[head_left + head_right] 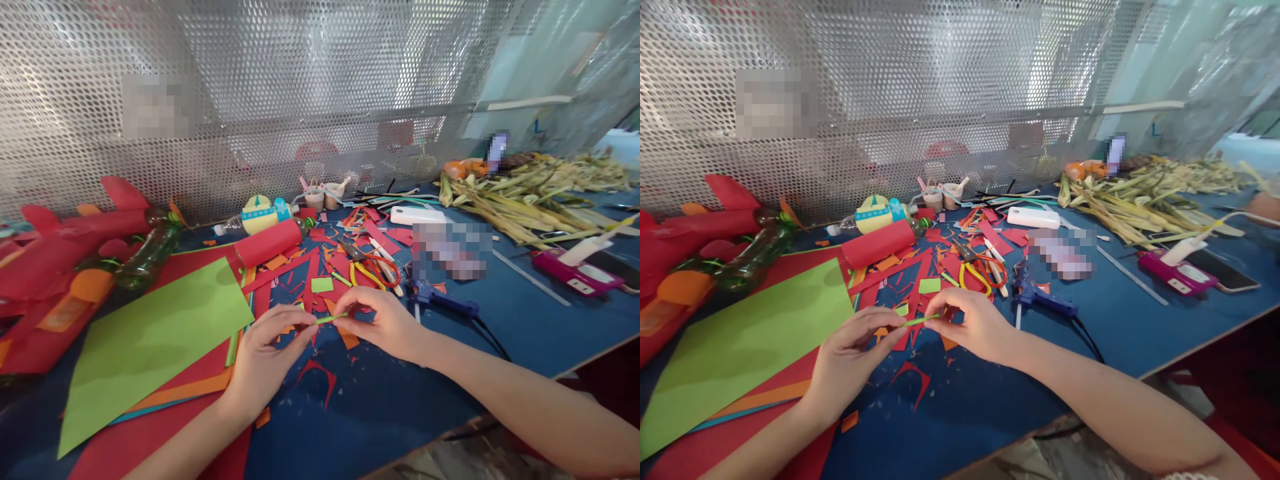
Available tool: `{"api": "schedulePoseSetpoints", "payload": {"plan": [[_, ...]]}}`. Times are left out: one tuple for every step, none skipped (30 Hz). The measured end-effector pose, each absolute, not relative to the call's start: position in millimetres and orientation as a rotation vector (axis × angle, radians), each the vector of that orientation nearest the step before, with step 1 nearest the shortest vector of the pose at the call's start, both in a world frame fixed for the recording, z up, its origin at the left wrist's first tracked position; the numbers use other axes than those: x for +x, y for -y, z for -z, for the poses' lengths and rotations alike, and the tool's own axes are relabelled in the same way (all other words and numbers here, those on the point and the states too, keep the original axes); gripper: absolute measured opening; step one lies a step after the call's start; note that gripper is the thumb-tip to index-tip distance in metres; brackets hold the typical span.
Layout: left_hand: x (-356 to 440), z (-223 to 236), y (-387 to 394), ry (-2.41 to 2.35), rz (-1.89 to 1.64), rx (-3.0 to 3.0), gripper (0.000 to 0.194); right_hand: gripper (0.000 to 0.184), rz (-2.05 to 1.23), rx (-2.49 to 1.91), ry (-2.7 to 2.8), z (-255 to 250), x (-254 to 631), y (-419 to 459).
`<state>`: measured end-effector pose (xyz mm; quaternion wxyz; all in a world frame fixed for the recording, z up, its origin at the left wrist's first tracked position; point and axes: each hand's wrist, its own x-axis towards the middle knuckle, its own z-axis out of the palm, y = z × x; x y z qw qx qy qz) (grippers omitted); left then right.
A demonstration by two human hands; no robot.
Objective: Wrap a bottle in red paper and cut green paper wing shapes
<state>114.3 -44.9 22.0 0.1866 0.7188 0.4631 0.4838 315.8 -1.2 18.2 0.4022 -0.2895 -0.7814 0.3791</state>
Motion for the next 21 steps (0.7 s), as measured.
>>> {"api": "schedulePoseSetpoints", "payload": {"plan": [[114.6,-21.6,45.6,-1.294,-1.366,2.026,0.011,0.004,-0.958,-0.711,1.975,-17.7,316.0,1.2],[115.0,-21.1,46.3,-1.284,-1.368,2.02,0.013,0.003,-0.959,-0.691,1.972,-17.0,316.0,1.3],[115.3,-20.4,46.7,-1.274,-1.38,1.994,0.014,0.003,-0.959,-0.674,1.968,-16.3,316.2,1.4],[115.7,-19.8,46.9,-1.261,-1.402,1.942,0.014,0.003,-0.957,-0.661,1.962,-15.5,316.3,1.6],[116.0,-19.4,46.6,-1.243,-1.427,1.868,0.015,0.003,-0.955,-0.653,1.956,-14.8,316.5,1.6],[116.1,-19.3,46.0,-1.221,-1.441,1.783,0.016,0.004,-0.952,-0.652,1.948,-14.1,316.8,1.5],[116.2,-19.6,45.0,-1.193,-1.44,1.699,0.017,0.004,-0.947,-0.656,1.94,-13.5,317.1,1.3],[116.2,-20.1,43.8,-1.161,-1.419,1.628,0.018,0.003,-0.94,-0.664,1.933,-13.0,317.2,1.0],[116.1,-20.8,42.4,-1.128,-1.379,1.574,0.02,0.003,-0.932,-0.668,1.931,-12.6,317.3,0.7],[116.0,-21.5,41.1,-1.099,-1.326,1.533,0.02,0.002,-0.927,-0.669,1.933,-12.4,317.1,0.5],[116.0,-21.9,40.0,-1.078,-1.277,1.492,0.02,0.002,-0.923,-0.666,1.937,-12.2,316.8,0.4],[116.2,-22.0,39.1,-1.069,-1.235,1.449,0.019,0.002,-0.924,-0.659,1.941,-12.1,316.2,0.5],[116.5,-21.7,38.6,-1.073,-1.208,1.404,0.017,0.002,-0.93,-0.652,1.947,-12.1,315.6,0.7],[117.1,-21.2,38.3,-1.087,-1.19,1.366,0.015,0.002,-0.941,-0.651,1.953,-12.2,314.9,1.1],[117.9,-20.4,38.3,-1.11,-1.182,1.338,0.012,0.003,-0.957,-0.657,1.954,-12.3,314.2,1.6],[118.8,-19.5,38.6,-1.138,-1.182,1.32,0.01,0.003,-0.982,-0.669,1.952,-12.4,313.5,2.2],[119.9,-18.7,39.0,-1.168,-1.185,1.311,0.009,0.005,-1.019,-0.683,1.948,-12.4,312.9,2.8],[121.0,-18.0,39.6,-1.198,-1.186,1.313,0.008,0.009,-1.068,-0.692,1.941,-12.4,312.3,3.5],[122.1,-17.3,40.2,-1.226,-1.188,1.323,0.008,0.012,-1.122,-0.696,1.936,-12.3,311.7,4.2],[123.1,-16.7,41.0,-1.249,-1.187,1.342,0.007,0.015,-1.173,-0.698,1.931,-12.0,311.0,5.0],[124.0,-16.0,41.7,-1.264,-1.187,1.368,0.007,0.016,-1.214,-0.7,1.93,-11.4,310.3,5.6]]}}
